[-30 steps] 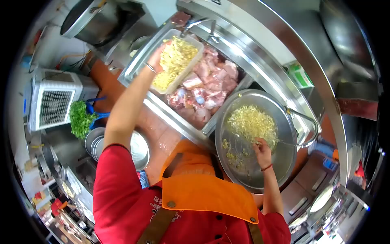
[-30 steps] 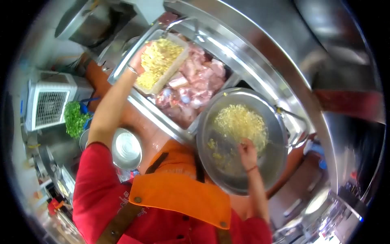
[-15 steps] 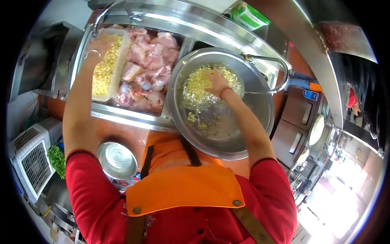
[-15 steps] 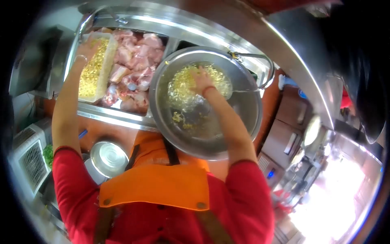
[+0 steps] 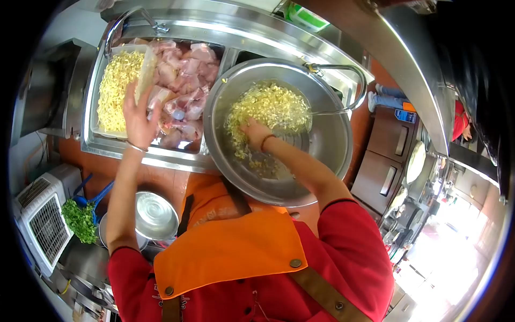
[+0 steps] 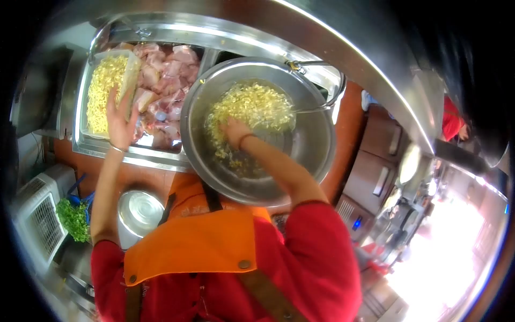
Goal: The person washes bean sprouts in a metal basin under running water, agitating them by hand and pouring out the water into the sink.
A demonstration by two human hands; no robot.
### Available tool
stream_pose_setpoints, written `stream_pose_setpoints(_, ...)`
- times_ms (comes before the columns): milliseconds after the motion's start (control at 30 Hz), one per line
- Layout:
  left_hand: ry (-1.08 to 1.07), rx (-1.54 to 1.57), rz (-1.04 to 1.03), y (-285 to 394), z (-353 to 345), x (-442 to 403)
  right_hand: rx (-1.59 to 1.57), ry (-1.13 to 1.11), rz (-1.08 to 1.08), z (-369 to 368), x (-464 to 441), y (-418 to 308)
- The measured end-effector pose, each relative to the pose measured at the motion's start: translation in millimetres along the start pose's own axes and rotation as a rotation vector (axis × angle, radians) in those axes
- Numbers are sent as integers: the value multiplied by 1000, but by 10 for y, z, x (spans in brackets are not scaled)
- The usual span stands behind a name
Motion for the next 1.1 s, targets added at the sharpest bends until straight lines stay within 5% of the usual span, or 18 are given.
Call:
stream_pose_setpoints(133, -48, 182, 19, 590, 27, 215, -136, 138, 155, -109, 208, 269)
stream_pose_setpoints(233, -62, 295, 50, 886, 33, 346, -329, 166, -79, 219, 281, 692)
stream_pose_setpoints(333, -106, 350, 35, 1245, 28, 392, -200, 311, 6, 477, 233, 940)
stream_pose_setpoints(400, -127, 407, 22, 1426, 34, 411, -452, 4, -14, 665, 325, 736)
stream_pose_setpoints(467, -153, 457, 42, 1531, 44, 429, -297, -159, 68, 759, 269, 662)
stream_pose_setpoints(667, -171, 491, 113, 1567, -8, 524, -416, -54, -93, 725, -551, 1332)
stream_pose_setpoints(767, -165, 475, 115, 1572, 45, 534, -195, -414, -130, 478, -579, 1046)
stream_pose_setpoints(833, -159, 422, 121, 1524, 54, 557, -234, -192, -28, 347, -514, 924)
stream_pose_setpoints(1100, -159, 466, 144, 1571, 67, 602, 104, 53, 168, -72, 236, 19)
Point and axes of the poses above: each hand's wrist, its own x-axis away from the middle knuckle, its own z-axis out of the back of the hand, y = z × x, the point moved 10 cm from there along -x, towards the middle knuckle, and after that the axes turned 4 degrees about z, right-handed, at the moved point
